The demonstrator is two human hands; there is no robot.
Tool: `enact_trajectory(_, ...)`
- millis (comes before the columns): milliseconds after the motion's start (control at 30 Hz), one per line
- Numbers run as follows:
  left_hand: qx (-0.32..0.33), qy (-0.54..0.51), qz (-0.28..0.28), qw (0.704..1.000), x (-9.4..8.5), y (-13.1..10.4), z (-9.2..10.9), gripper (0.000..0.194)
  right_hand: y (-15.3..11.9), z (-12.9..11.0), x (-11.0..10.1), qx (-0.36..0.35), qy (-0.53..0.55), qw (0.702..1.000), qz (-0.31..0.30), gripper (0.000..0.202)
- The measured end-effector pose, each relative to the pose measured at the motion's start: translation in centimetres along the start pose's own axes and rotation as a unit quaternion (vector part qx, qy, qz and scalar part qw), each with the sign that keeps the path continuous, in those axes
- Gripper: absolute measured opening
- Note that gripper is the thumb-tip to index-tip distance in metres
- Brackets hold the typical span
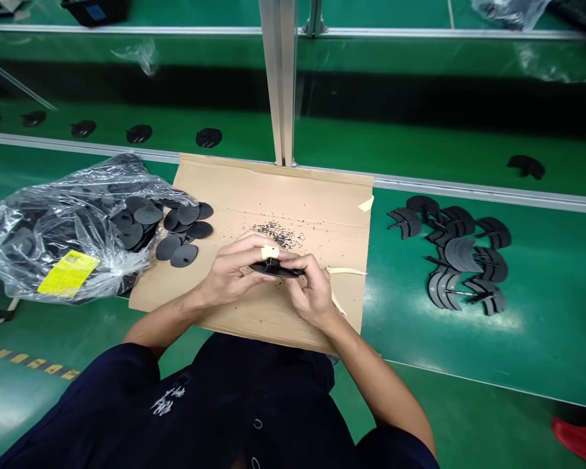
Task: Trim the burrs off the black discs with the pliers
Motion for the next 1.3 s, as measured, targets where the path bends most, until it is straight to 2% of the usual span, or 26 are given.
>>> enact_trajectory(67,0.015,0.004,-0.022,1.0,-0.2,0.1,0.3,0.032,-0.3,0.1,0.1,-0.009,-0.004,1.0,0.003,0.018)
enact_trajectory(233,0.036,-0.001,-0.013,0.999,-0.3,0.1,0.6,0.026,-0.9,-0.3,0.1,-0.022,0.003,1.0,0.002,0.014)
enact_trajectory(433,0.034,-0.003,0.058,0.998,0.2,0.1,1.3,0.025,-1.4,0.0,0.4,0.07,0.026,0.997,-0.026,0.03)
enact_trajectory(533,0.003,-0.028,0.036,0.999,0.9,0.0,1.2,0.03,-1.3,0.3,0.8,0.124,0.046,0.991,-0.009,0.038)
enact_trajectory(600,-0.036,-0.049,0.018,0.998,0.9,-0.3,0.8,0.035,-1.0,0.3,0.9,0.142,0.047,0.988,-0.021,0.038)
enact_trajectory(667,-0.098,-0.068,0.022,0.993,0.2,-1.0,0.0,0.033,-0.8,0.3,0.4,0.128,-0.011,0.989,-0.073,0.038)
enact_trajectory(733,-0.177,-0.074,0.054,0.98,-1.1,-2.3,-1.2,0.028,-1.0,0.6,-1.1,0.085,-0.159,0.977,-0.113,0.049)
enact_trajectory(767,-0.214,-0.07,0.076,0.971,-1.8,-3.0,-1.8,0.027,-1.3,1.0,-2.2,0.062,-0.25,0.96,-0.112,0.056)
enact_trajectory(867,-0.28,-0.035,0.126,0.951,-3.6,-5.0,-3.1,0.028,-2.5,2.7,-5.9,0.027,-0.465,0.883,-0.046,0.064)
enact_trajectory(933,-0.288,-0.033,0.12,0.949,-3.7,-5.7,-3.4,0.028,-3.1,3.7,-7.4,0.018,-0.526,0.85,-0.023,0.057)
enact_trajectory(1000,-0.279,-0.051,0.088,0.955,-2.9,-5.6,-3.3,0.028,-3.2,3.8,-7.7,-0.003,-0.543,0.84,-0.013,0.045)
enact_trajectory(1067,-0.249,-0.064,0.054,0.965,-1.9,-5.0,-2.8,0.026,-2.7,2.8,-7.2,-0.025,-0.517,0.856,0.0,0.038)
enact_trajectory(1167,-0.187,-0.058,0.023,0.98,-0.9,-3.7,-1.9,0.025,-1.5,0.4,-6.4,-0.002,-0.404,0.915,-0.002,0.037)
enact_trajectory(1233,-0.161,-0.053,0.012,0.985,-0.6,-3.1,-1.5,0.026,-0.9,-1.1,-5.6,0.024,-0.333,0.942,-0.043,0.036)
enact_trajectory(1300,-0.147,-0.048,0.009,0.988,-0.5,-2.8,-1.3,0.025,-0.5,-2.3,-4.8,0.018,-0.307,0.946,-0.098,0.036)
Point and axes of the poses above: each hand's wrist, its own y-axis towards the middle knuckle, its own x-axis out of the palm, z = x × y, the point moved 4 cm from there along y, towards the middle knuckle, and after that the axes turned 15 degrees about x, right-handed, at the moved point
